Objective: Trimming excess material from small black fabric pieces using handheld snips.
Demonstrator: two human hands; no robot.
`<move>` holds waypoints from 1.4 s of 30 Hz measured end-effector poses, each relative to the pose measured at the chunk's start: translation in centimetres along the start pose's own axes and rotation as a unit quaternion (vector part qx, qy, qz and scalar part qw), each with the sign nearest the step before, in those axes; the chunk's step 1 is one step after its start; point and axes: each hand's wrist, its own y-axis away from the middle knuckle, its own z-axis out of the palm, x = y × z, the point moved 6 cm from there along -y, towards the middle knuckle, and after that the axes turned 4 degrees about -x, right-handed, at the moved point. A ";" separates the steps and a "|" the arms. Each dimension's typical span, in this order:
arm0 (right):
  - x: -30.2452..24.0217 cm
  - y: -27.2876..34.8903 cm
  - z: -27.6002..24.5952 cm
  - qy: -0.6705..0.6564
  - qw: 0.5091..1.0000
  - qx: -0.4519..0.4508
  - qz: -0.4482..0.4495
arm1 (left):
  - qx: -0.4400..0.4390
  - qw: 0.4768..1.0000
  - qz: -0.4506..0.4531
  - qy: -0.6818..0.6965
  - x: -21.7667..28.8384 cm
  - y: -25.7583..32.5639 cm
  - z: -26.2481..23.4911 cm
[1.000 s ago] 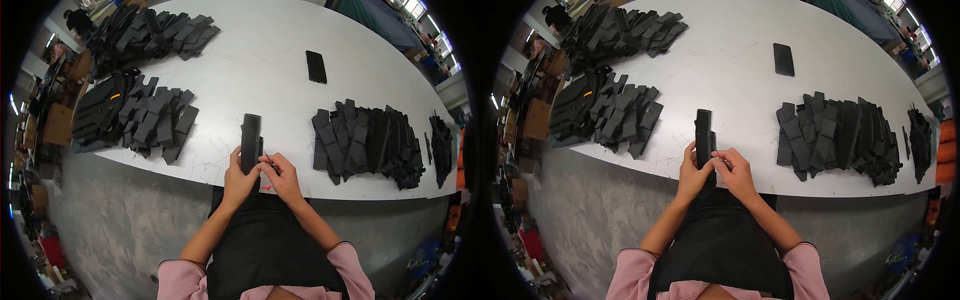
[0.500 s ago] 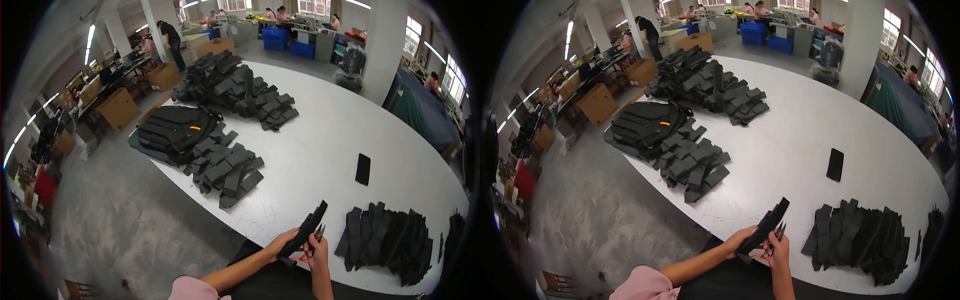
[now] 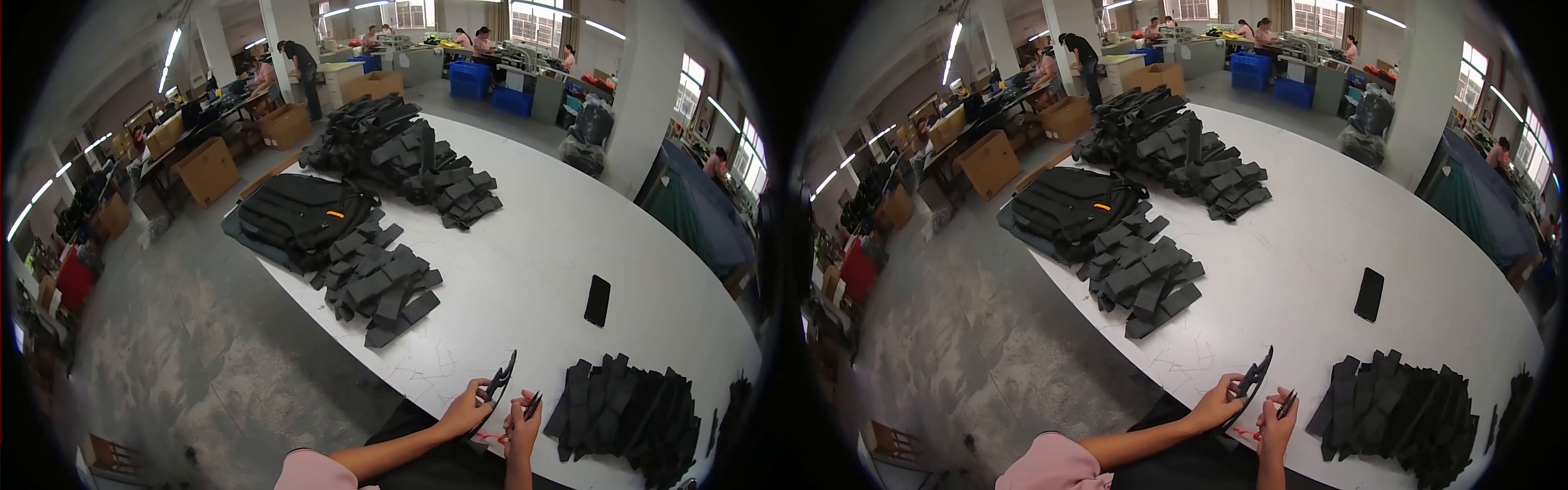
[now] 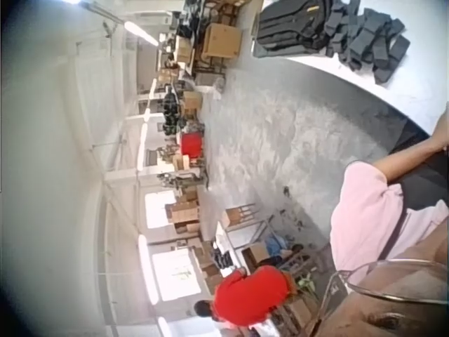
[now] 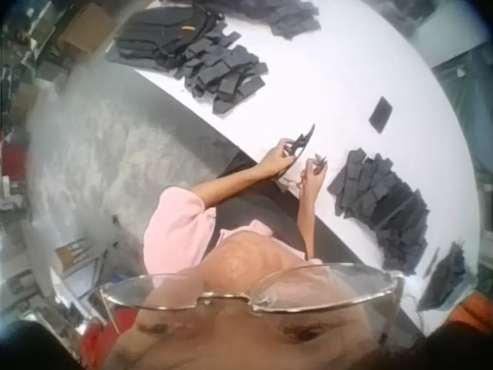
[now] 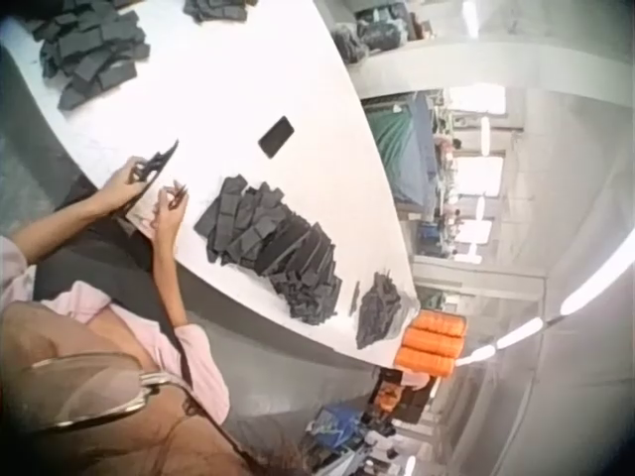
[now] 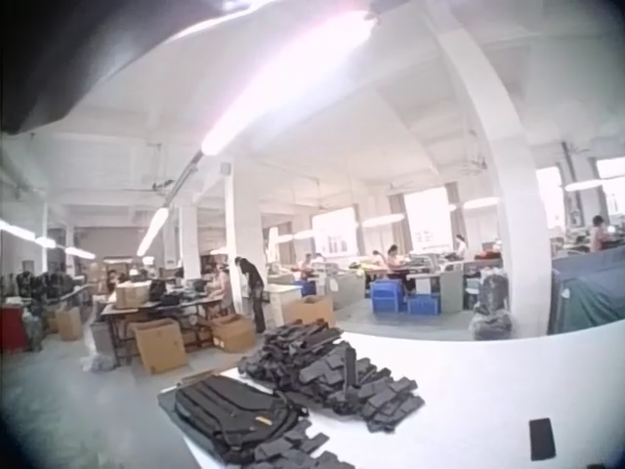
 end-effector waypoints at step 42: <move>-6.3 4.2 3.8 0.477 0.836 -0.063 -0.263 | -0.006 0.999 -0.020 0.024 1.9 1.2 -2.1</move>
